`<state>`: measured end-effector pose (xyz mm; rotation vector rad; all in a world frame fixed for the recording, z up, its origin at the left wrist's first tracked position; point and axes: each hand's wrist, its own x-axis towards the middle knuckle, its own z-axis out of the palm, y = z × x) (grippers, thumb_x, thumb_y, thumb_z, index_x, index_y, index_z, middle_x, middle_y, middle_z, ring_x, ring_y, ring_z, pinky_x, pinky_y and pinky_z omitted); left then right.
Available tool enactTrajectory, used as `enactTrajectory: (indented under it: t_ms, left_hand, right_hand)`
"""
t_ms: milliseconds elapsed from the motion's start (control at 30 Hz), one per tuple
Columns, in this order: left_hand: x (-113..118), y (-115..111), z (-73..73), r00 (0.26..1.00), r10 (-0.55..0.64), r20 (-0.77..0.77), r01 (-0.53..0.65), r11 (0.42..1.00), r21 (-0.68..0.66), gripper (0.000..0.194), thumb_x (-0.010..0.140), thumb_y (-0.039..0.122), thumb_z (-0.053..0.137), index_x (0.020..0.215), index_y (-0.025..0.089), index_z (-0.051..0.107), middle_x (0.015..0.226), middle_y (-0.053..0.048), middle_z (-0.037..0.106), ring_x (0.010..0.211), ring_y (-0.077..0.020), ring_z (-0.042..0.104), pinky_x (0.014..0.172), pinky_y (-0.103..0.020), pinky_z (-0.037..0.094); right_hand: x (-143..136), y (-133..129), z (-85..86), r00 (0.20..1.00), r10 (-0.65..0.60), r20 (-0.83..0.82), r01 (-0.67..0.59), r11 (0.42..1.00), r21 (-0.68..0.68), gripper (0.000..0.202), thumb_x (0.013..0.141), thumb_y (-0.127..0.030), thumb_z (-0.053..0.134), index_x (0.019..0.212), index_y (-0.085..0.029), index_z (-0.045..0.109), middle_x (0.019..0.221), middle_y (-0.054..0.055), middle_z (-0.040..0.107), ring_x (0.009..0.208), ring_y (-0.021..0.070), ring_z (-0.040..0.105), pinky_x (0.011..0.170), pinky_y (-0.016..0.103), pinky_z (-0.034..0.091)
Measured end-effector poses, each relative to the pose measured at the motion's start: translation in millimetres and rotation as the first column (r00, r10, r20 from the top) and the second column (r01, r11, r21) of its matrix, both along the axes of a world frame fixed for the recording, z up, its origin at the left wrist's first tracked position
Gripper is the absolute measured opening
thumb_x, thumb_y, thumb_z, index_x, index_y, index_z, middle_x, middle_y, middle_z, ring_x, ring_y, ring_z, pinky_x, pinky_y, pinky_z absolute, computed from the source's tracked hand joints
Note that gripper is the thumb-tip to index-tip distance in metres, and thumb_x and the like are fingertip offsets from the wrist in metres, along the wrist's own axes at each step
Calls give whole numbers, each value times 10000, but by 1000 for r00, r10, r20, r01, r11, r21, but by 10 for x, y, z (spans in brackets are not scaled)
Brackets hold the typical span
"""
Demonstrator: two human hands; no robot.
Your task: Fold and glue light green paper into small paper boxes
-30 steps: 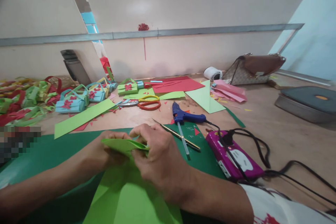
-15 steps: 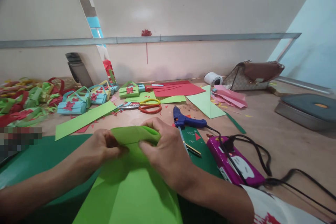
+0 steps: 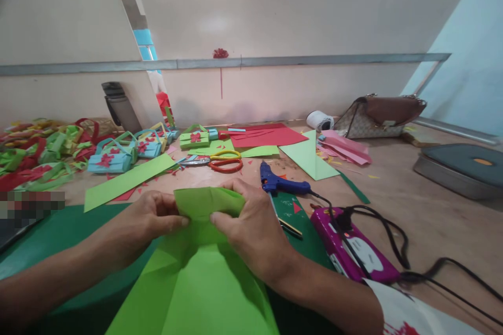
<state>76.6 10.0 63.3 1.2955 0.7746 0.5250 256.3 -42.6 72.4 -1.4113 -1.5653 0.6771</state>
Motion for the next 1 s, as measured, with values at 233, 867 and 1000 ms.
enactTrajectory:
  t_ms: [233, 867, 1000]
  left_hand:
    - [38, -13, -23, 999, -52, -12, 52, 999, 1, 215, 653, 137, 660, 858, 119, 721, 711, -38, 709, 705, -190, 649, 660, -263, 491]
    - [75, -47, -111, 997, 76, -13, -75, 997, 31, 200, 613, 77, 626, 782, 126, 722, 686, -7, 697, 580, -133, 594, 548, -212, 455]
    - [76, -39, -111, 998, 63, -11, -63, 998, 6, 224, 600, 75, 620, 786, 134, 729, 658, 1, 691, 593, -143, 602, 558, -219, 459]
  right_hand:
    - [-17, -23, -52, 998, 54, -16, -54, 998, -13, 96, 664, -87, 596, 685, -180, 588, 586, -76, 512, 528, 74, 453, 476, 177, 351]
    - [-56, 28, -27, 976, 194, -102, -212, 951, -225, 73, 654, -96, 544, 671, -153, 586, 631, -49, 505, 551, 86, 434, 457, 175, 327]
    - [-27, 40, -76, 967, 226, -119, -251, 930, -269, 106, 678, -133, 523, 731, -144, 614, 647, -39, 531, 548, 95, 451, 475, 194, 345]
